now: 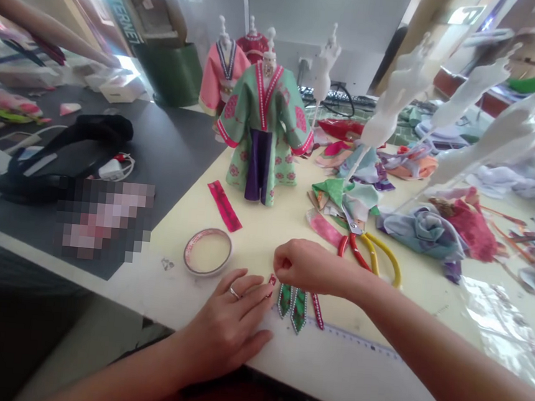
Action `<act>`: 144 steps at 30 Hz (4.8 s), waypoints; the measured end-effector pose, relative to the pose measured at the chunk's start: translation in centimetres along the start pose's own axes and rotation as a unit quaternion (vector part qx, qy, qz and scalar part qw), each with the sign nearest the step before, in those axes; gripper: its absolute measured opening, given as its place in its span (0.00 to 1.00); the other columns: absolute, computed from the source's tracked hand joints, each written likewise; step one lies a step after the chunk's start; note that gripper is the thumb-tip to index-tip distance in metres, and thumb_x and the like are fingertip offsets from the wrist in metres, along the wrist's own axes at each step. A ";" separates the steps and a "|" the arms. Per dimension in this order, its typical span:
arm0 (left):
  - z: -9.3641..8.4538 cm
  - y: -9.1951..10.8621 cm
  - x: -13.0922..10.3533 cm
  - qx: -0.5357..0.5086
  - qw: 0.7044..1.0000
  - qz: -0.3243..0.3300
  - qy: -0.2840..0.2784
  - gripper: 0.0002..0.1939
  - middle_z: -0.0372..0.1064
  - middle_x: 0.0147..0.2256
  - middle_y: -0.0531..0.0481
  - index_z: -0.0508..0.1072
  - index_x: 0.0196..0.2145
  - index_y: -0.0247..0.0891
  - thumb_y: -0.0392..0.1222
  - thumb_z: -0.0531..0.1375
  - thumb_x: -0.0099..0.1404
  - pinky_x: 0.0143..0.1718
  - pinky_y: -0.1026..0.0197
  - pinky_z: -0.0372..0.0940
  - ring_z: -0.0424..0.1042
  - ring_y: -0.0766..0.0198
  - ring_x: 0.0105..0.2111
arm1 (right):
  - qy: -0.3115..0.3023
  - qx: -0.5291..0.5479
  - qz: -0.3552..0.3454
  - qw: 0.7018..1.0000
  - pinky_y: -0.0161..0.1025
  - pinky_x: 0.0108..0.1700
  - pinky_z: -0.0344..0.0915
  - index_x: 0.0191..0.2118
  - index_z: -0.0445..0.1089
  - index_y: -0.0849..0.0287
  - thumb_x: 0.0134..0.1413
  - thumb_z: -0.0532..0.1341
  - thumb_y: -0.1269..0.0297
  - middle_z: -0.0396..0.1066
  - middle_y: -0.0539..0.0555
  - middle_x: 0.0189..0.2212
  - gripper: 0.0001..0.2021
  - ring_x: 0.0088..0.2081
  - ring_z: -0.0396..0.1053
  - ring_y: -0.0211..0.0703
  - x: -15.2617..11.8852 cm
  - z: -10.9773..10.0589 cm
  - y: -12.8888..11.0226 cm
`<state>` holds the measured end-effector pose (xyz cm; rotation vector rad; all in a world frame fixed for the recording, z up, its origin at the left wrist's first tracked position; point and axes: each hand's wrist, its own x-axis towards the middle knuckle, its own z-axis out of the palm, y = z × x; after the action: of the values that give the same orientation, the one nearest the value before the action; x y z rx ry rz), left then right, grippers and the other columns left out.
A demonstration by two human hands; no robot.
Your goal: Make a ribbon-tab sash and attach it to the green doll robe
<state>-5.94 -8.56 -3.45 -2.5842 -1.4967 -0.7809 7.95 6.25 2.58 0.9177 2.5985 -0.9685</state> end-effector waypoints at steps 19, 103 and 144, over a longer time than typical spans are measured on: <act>0.4 -0.1 -0.2 0.003 1.000 -0.001 -0.017 0.21 0.67 0.50 0.37 0.67 0.51 0.25 0.44 0.51 0.66 0.56 0.44 0.53 0.63 0.48 0.51 | -0.088 -0.015 0.024 0.996 0.32 0.25 0.57 0.27 0.71 0.56 0.43 0.55 0.68 0.71 0.48 0.24 0.07 0.26 0.65 0.36 1.4 -0.5 -0.2; 0.2 0.0 -0.1 -0.025 0.999 -0.028 -0.035 0.24 0.65 0.51 0.37 0.64 0.52 0.28 0.49 0.51 0.66 0.56 0.44 0.51 0.61 0.47 0.51 | -0.050 -0.173 0.028 0.983 0.37 0.30 0.55 0.30 0.68 0.57 0.46 0.57 0.65 0.72 0.53 0.30 0.05 0.35 0.67 0.47 2.1 -0.1 -1.0; 0.4 -0.1 0.3 -0.035 0.997 -0.056 -0.033 0.27 0.68 0.49 0.42 0.65 0.51 0.31 0.53 0.57 0.59 0.58 0.43 0.48 0.62 0.48 0.47 | 0.009 -0.078 0.010 0.997 0.35 0.27 0.53 0.29 0.64 0.54 0.35 0.62 0.64 0.68 0.48 0.27 0.10 0.29 0.63 0.41 2.5 0.6 0.9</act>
<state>-5.72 -8.19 -3.72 -2.6201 -1.6739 -0.7790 6.55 7.61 0.61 0.9145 2.6305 -0.7439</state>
